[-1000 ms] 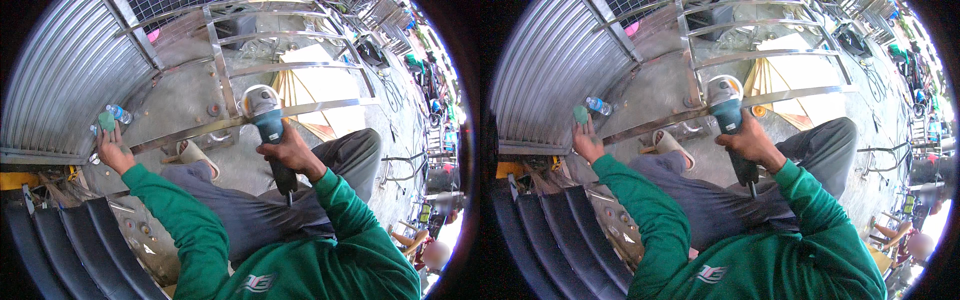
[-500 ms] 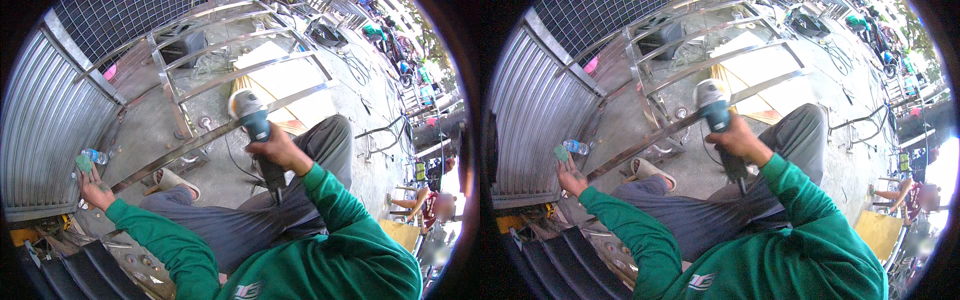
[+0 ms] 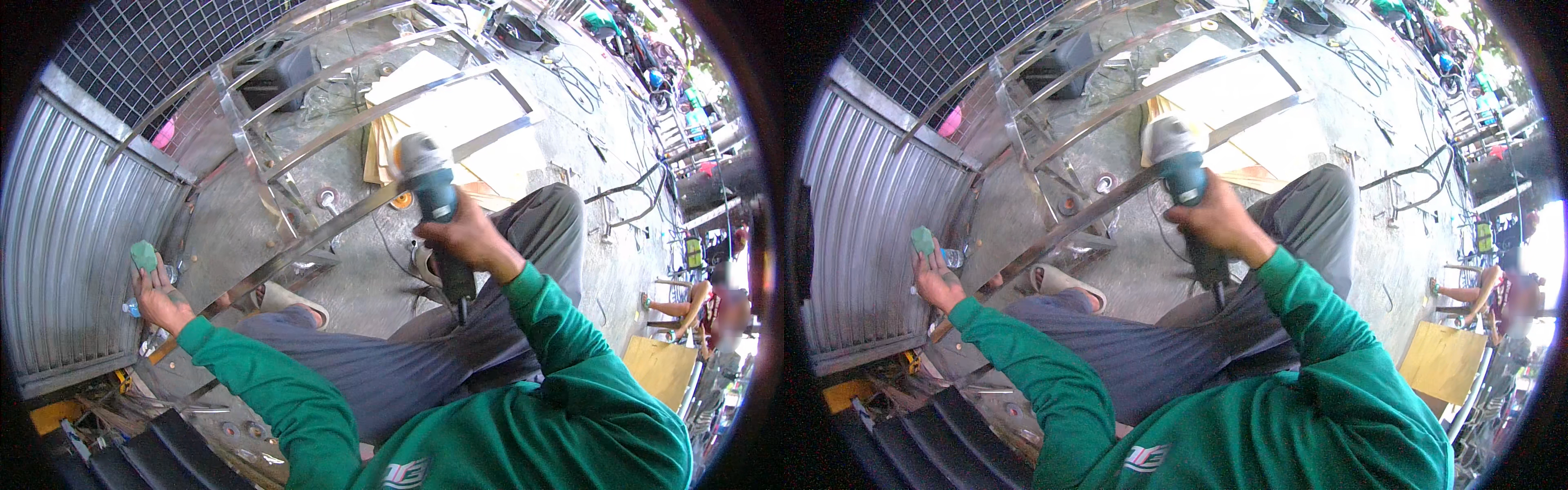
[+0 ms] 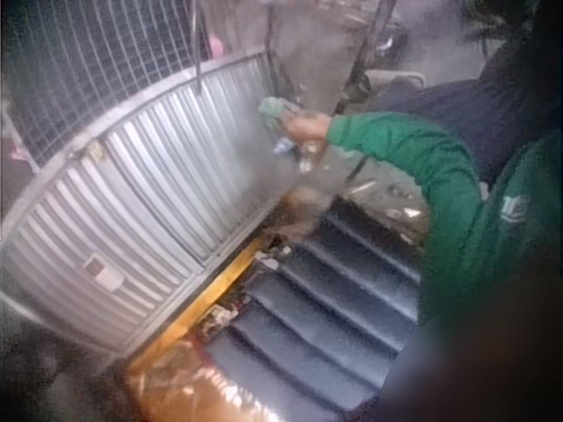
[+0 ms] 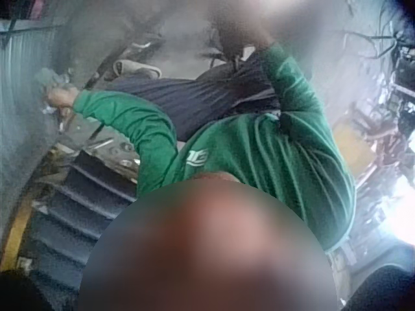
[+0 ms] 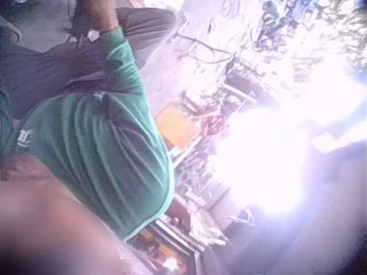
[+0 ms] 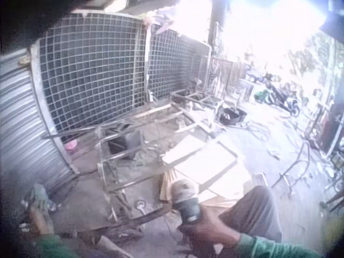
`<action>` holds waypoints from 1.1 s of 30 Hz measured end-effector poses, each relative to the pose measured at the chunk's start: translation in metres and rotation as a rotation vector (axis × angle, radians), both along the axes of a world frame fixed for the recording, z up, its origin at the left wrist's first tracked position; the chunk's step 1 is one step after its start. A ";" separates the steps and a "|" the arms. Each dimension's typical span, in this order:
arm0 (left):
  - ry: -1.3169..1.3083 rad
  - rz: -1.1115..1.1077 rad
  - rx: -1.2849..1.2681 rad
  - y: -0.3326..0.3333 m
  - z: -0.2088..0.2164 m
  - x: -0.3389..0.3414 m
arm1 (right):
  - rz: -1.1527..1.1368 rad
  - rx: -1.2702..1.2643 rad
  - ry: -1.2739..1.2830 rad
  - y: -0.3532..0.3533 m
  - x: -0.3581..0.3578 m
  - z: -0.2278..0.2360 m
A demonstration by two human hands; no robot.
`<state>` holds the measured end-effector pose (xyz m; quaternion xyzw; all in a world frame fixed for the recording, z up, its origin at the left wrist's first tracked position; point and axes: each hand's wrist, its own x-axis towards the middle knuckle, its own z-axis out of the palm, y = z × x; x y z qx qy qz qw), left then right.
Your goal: The person uses an angle grinder to smooth the edges of a rectangular metal frame. They hold the frame with one hand and operate the grinder with the other, moving along the frame's edges. The person then lifts and repositions the frame to continue grinding.
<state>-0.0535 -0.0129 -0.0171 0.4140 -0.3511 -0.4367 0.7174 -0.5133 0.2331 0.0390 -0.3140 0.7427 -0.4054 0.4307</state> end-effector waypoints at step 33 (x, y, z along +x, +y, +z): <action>0.019 -0.057 0.027 -0.021 0.010 -0.066 | 0.456 0.060 0.215 -0.020 0.046 -0.001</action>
